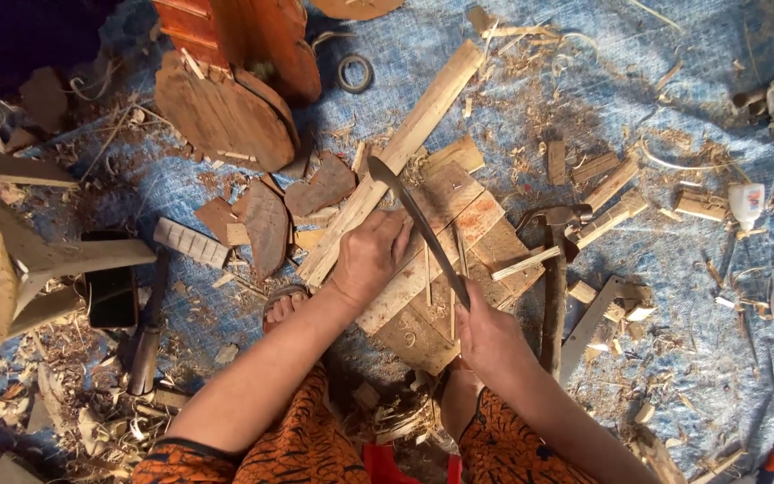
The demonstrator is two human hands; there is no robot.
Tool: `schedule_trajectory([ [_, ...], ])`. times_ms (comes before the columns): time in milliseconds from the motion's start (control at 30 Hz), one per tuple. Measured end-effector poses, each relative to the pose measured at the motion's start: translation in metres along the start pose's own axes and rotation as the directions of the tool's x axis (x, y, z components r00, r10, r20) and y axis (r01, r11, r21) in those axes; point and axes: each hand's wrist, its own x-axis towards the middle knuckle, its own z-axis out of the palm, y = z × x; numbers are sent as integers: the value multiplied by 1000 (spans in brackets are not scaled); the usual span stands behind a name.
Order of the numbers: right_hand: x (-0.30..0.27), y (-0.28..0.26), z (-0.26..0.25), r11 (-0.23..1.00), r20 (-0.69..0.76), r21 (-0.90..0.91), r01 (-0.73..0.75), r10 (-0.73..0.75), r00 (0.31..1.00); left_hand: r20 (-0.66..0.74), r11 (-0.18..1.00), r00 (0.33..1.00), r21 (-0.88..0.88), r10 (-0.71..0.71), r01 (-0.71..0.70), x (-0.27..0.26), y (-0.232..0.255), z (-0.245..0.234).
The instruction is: Shaving and smoothing wood pieces using a large curved blade and a metal rod to prepare them for instrument repair.
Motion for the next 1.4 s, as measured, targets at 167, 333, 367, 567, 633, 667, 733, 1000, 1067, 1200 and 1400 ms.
schedule_trajectory([
  [167,2,0,3,998,-7,16,53,-53,999,-27,1000,1000,24,11,-10,-2,14,-4],
  [333,1,-1,3,997,-38,26,78,-77,996,-5,1000,1000,8,-1,1,-13,-3,-4],
  [367,-1,1,0,998,-48,56,43,-40,998,18,1000,1000,-24,-18,18,-12,0,-7],
  [567,-3,0,1,975,-238,-210,74,-124,963,96,978,976,-53,-195,201,-25,-8,-19],
  [633,1,7,8,976,-187,-213,50,-91,978,113,978,972,-31,-204,209,-28,-6,-27],
  [667,4,10,11,976,-132,-215,28,-57,990,131,976,967,-4,-217,220,-29,-7,-31],
  [733,5,5,2,993,-134,-121,7,-24,991,127,971,963,0,-237,239,-33,-12,-29],
  [1000,5,6,5,995,-258,-90,-34,9,966,100,972,968,-22,-231,235,-31,-17,-32],
  [1067,27,18,15,985,64,-117,-126,134,989,93,975,972,-29,-218,221,-31,-22,-29],
  [1200,27,20,19,983,102,-109,-147,159,982,130,968,971,-127,-201,217,-15,1,-36],
  [1400,27,2,2,975,132,-174,-140,164,978,200,988,979,-137,-49,77,37,34,-27],
])
